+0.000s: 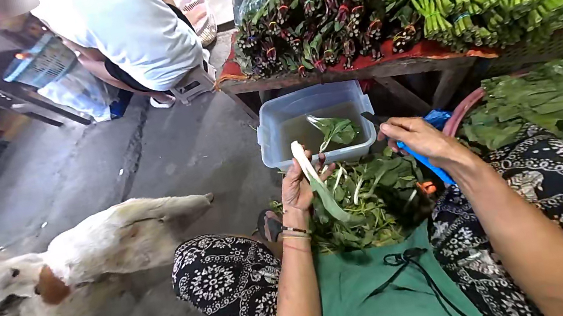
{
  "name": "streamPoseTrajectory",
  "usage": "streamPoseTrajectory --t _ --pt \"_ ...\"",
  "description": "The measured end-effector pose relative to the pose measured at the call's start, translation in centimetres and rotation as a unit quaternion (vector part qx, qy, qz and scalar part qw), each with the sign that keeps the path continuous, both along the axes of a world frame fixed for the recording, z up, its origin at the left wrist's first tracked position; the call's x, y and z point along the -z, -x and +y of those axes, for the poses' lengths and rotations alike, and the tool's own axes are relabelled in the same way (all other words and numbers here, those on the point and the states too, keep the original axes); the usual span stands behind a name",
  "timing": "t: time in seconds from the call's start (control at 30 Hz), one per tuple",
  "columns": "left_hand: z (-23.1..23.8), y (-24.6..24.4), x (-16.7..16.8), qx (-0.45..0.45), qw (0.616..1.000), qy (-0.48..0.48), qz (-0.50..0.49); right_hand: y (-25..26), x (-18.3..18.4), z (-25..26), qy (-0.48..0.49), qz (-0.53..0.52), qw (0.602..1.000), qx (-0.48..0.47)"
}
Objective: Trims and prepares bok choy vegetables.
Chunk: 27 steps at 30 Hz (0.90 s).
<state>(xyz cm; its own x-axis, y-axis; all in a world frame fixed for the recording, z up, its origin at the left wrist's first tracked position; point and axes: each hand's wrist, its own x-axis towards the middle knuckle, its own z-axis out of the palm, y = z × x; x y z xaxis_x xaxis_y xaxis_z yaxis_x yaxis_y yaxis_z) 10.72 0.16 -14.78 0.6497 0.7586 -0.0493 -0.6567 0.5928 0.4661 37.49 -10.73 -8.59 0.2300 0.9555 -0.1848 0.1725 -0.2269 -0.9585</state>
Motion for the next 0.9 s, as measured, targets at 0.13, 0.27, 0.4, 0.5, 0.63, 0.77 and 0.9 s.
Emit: streamPoseTrajectory --t 0.13,0.27,0.4,0.5,0.63,0.77,0.9 --pt "-0.4 -0.1 -0.3 0.003 1.0 0.017 -0.025 -0.1 0.3 0.0 -0.013 0.012 1.0 0.012" --pt "-0.5 -0.4 0.3 -0.015 0.985 0.09 -0.15 0.0 0.0 -0.1 -0.018 0.014 0.999 0.025" --pt "-0.6 -0.3 1.0 -0.003 0.983 0.073 -0.166 0.2 -0.2 -0.2 -0.011 0.01 1.0 0.023" --pt "-0.7 -0.4 0.9 -0.005 0.985 0.077 -0.155 0.3 -0.2 -0.3 -0.011 0.01 1.0 0.02" --pt "-0.5 -0.7 0.4 0.004 0.997 0.032 -0.074 1.0 -0.5 -0.3 -0.032 0.004 0.999 0.002" --pt "-0.6 -0.7 -0.3 0.023 0.981 -0.16 0.109 2.3 0.1 -0.4 -0.067 -0.049 0.996 -0.032" --pt "-0.9 -1.0 -2.1 0.024 0.876 -0.392 0.279 4.0 0.4 -1.2 -0.13 -0.215 0.966 -0.064"
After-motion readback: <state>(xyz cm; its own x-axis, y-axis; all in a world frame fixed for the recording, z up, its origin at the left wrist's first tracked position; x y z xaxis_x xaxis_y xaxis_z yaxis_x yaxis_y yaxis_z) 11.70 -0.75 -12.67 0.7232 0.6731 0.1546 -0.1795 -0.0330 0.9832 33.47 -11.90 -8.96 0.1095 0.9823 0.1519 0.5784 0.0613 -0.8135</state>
